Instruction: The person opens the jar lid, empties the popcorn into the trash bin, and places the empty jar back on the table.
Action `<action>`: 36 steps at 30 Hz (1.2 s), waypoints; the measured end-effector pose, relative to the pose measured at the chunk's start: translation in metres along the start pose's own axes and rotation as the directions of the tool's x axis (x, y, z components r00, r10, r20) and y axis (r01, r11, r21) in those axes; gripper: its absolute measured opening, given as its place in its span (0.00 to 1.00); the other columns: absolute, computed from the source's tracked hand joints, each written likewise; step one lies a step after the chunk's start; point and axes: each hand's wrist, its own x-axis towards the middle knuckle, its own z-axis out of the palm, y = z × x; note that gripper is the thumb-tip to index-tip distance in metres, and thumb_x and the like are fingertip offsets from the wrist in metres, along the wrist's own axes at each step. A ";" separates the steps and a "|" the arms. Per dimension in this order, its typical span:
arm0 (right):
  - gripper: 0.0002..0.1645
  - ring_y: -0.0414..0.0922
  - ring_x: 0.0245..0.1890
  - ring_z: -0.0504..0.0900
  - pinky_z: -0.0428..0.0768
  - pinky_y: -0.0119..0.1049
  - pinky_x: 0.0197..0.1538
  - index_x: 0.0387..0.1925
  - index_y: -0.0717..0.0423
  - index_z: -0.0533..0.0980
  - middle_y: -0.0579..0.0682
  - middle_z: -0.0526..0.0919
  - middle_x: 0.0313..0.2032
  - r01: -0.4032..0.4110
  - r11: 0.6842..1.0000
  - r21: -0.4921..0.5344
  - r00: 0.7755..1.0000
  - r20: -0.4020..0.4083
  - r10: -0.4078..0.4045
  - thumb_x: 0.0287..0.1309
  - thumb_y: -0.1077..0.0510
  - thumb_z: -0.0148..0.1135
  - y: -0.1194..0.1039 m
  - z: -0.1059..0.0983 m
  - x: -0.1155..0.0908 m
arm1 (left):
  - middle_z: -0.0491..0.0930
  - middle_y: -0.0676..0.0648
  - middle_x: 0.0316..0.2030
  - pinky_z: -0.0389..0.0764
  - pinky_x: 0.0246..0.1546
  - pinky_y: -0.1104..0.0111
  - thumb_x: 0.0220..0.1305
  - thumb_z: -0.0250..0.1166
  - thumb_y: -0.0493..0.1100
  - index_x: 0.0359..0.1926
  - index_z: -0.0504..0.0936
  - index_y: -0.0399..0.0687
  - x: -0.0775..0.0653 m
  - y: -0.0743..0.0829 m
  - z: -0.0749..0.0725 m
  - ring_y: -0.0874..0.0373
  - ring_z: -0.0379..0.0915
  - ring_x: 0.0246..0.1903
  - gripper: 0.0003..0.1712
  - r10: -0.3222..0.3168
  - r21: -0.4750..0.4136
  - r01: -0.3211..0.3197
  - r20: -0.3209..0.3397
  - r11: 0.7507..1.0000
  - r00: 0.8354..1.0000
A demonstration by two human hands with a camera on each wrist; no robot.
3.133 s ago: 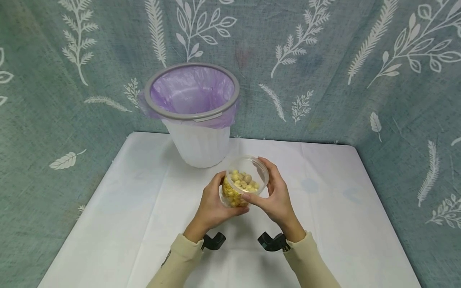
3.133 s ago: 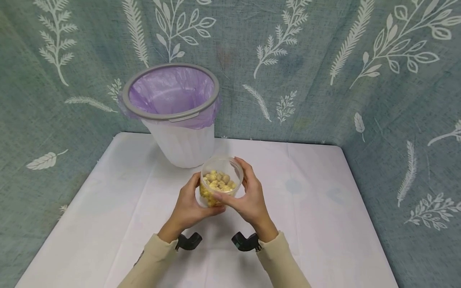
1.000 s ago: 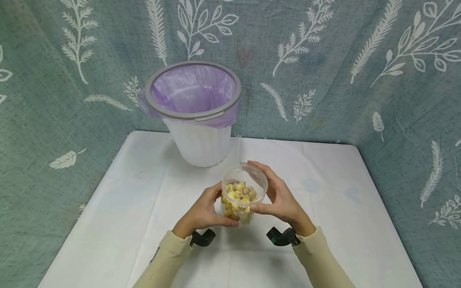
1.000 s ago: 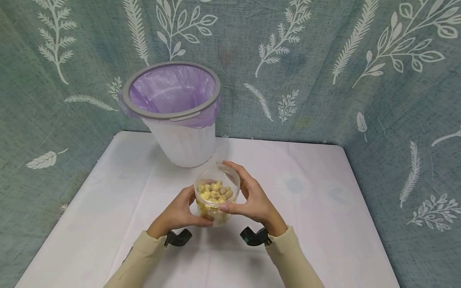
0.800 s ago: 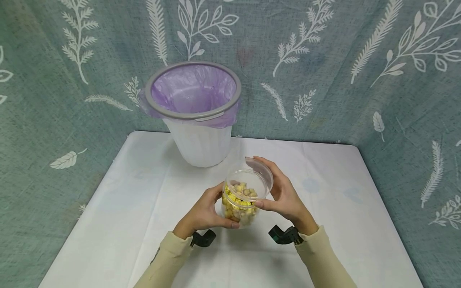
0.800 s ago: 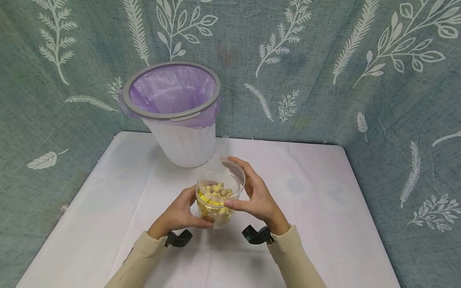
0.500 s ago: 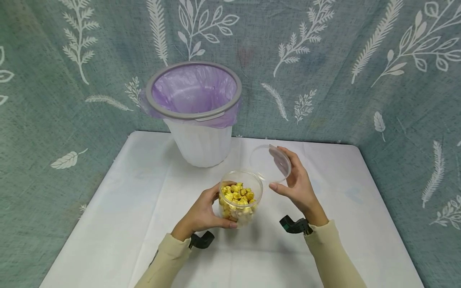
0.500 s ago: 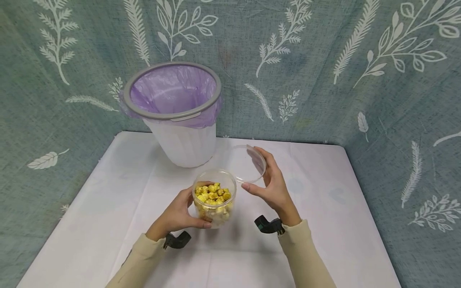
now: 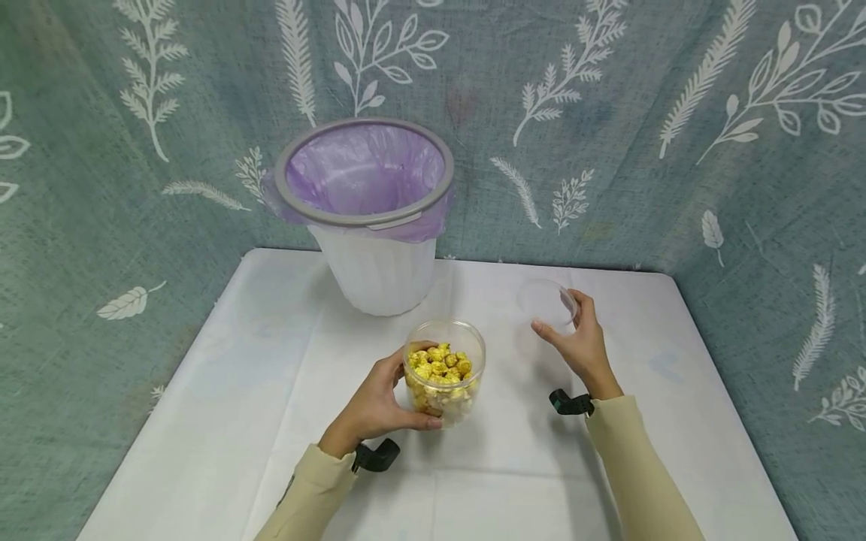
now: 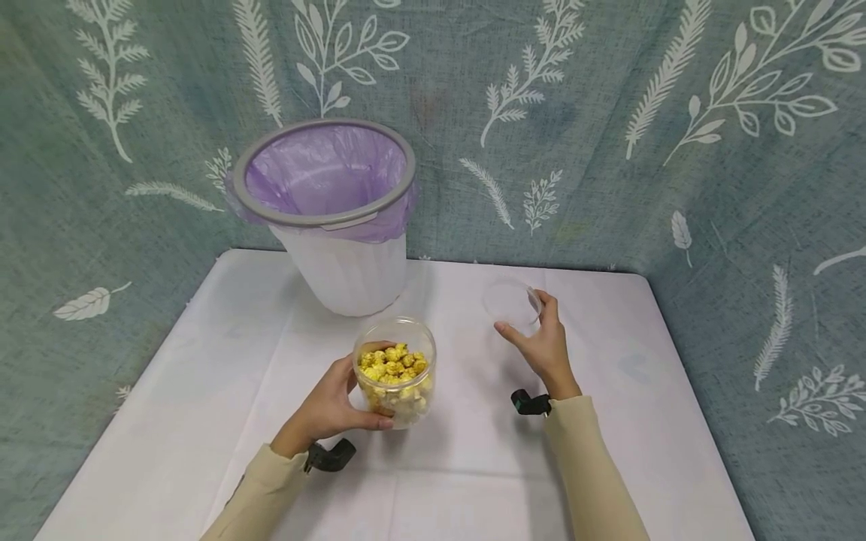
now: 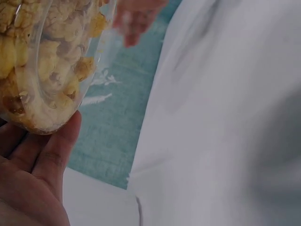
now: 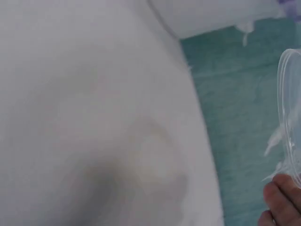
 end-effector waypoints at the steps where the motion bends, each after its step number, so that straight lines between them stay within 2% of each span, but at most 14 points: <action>1: 0.63 0.61 0.81 0.50 0.56 0.64 0.77 0.81 0.57 0.48 0.63 0.54 0.80 -0.034 0.999 -0.035 0.999 0.004 0.034 0.61 0.41 0.76 0.006 0.001 0.001 | 0.79 0.52 0.65 0.68 0.69 0.41 0.41 0.90 0.40 0.72 0.72 0.53 -0.001 0.000 0.000 0.52 0.73 0.66 0.56 -0.005 -0.003 0.005 -0.004 1.000 1.000; 5: 0.65 0.63 0.81 0.50 0.57 0.65 0.77 0.81 0.59 0.46 0.65 0.51 0.81 -0.121 0.984 -0.134 0.992 0.029 0.126 0.61 0.37 0.74 0.025 0.005 0.006 | 0.79 0.52 0.65 0.67 0.69 0.41 0.40 0.90 0.39 0.72 0.72 0.54 -0.003 0.000 -0.002 0.52 0.73 0.66 0.57 -0.009 -0.010 0.009 -0.015 1.000 1.000; 14: 0.65 0.69 0.78 0.54 0.59 0.62 0.77 0.80 0.65 0.43 0.73 0.49 0.79 -0.176 0.944 -0.278 0.975 0.086 0.207 0.63 0.40 0.73 0.043 0.012 0.011 | 0.79 0.52 0.65 0.66 0.69 0.40 0.41 0.89 0.39 0.73 0.72 0.53 -0.005 -0.002 -0.002 0.52 0.73 0.67 0.57 -0.004 -0.011 0.003 -0.025 1.000 1.000; 24: 0.67 0.72 0.74 0.60 0.64 0.64 0.74 0.79 0.69 0.45 0.78 0.56 0.75 -0.160 0.928 -0.337 0.978 0.072 0.195 0.58 0.44 0.78 0.049 0.014 0.013 | 0.79 0.51 0.65 0.67 0.69 0.41 0.41 0.89 0.38 0.73 0.71 0.51 -0.005 0.001 -0.004 0.51 0.73 0.67 0.57 -0.001 -0.011 0.001 -0.029 1.000 1.000; 31: 0.66 0.69 0.77 0.56 0.60 0.61 0.77 0.78 0.70 0.46 0.73 0.52 0.79 -0.166 0.927 -0.335 0.977 0.074 0.202 0.58 0.46 0.79 0.044 0.015 0.012 | 0.78 0.51 0.66 0.65 0.70 0.40 0.41 0.89 0.38 0.73 0.71 0.51 -0.007 0.002 -0.005 0.51 0.72 0.67 0.57 -0.007 -0.031 0.006 -0.031 1.000 0.999; 36: 0.63 0.67 0.77 0.59 0.60 0.59 0.77 0.78 0.71 0.48 0.73 0.58 0.77 -0.143 0.933 -0.331 0.986 0.033 0.163 0.60 0.46 0.77 0.041 0.015 0.016 | 0.79 0.50 0.66 0.64 0.69 0.38 0.42 0.89 0.38 0.73 0.71 0.50 -0.008 0.001 -0.005 0.51 0.72 0.67 0.56 0.002 -0.030 -0.003 -0.030 1.000 1.000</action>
